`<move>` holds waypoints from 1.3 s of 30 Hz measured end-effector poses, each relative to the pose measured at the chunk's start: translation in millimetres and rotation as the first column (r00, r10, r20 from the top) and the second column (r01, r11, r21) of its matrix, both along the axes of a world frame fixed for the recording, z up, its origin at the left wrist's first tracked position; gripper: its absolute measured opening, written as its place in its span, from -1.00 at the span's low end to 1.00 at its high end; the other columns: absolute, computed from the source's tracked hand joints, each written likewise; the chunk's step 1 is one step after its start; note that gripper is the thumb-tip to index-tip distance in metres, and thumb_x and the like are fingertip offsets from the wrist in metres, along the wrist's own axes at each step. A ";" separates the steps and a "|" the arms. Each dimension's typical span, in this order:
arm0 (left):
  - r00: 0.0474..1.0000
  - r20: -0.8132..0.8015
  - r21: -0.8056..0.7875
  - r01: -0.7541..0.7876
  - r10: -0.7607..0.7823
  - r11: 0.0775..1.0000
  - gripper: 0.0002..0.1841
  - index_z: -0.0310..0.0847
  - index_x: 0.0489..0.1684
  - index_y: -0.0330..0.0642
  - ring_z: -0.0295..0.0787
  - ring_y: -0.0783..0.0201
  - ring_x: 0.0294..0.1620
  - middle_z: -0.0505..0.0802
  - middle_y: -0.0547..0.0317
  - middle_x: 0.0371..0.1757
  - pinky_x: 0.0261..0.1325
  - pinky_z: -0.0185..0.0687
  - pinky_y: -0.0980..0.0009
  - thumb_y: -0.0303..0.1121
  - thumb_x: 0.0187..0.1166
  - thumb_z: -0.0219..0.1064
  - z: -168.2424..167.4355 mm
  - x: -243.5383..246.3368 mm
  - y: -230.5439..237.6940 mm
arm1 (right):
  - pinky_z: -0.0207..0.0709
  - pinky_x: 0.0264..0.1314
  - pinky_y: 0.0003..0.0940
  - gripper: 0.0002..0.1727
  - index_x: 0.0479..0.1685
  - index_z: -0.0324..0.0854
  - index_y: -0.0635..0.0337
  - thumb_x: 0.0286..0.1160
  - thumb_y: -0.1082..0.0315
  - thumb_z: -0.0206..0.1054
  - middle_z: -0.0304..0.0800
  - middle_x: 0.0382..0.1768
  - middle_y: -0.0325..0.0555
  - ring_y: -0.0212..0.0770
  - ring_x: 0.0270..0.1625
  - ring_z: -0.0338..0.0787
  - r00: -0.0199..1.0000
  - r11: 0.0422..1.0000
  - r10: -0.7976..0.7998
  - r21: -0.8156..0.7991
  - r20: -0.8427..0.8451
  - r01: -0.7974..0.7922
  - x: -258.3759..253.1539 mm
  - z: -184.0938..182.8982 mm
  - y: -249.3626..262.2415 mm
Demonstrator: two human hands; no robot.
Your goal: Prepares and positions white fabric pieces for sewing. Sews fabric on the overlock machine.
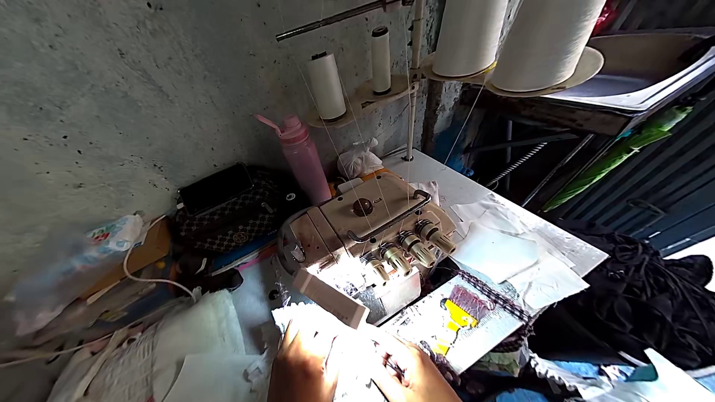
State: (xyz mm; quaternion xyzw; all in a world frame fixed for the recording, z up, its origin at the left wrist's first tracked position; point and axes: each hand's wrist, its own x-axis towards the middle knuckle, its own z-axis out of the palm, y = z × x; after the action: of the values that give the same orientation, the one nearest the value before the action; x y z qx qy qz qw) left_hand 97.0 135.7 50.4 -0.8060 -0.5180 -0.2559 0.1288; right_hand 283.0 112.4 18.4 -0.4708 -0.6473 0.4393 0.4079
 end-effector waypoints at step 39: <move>0.995 0.082 -0.085 -0.053 0.060 0.995 -0.84 0.71 -0.73 -0.30 0.83 0.12 -0.45 0.81 0.00 -0.57 -0.34 0.68 0.31 -0.36 -0.01 0.42 8.6 -5.1 -0.1 | 0.42 -0.26 -0.59 -0.81 -0.24 0.79 0.39 0.44 0.46 0.29 0.60 -0.43 -0.11 -0.45 -0.36 0.54 0.994 0.999 -0.017 0.035 -0.105 0.021 0.4 -5.5 1.5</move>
State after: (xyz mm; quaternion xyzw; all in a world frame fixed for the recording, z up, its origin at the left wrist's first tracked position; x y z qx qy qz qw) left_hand 92.0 135.6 59.0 -0.7841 -0.5558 -0.2642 0.0805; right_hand 283.4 113.9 12.9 -0.4458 -0.6283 0.4477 0.4540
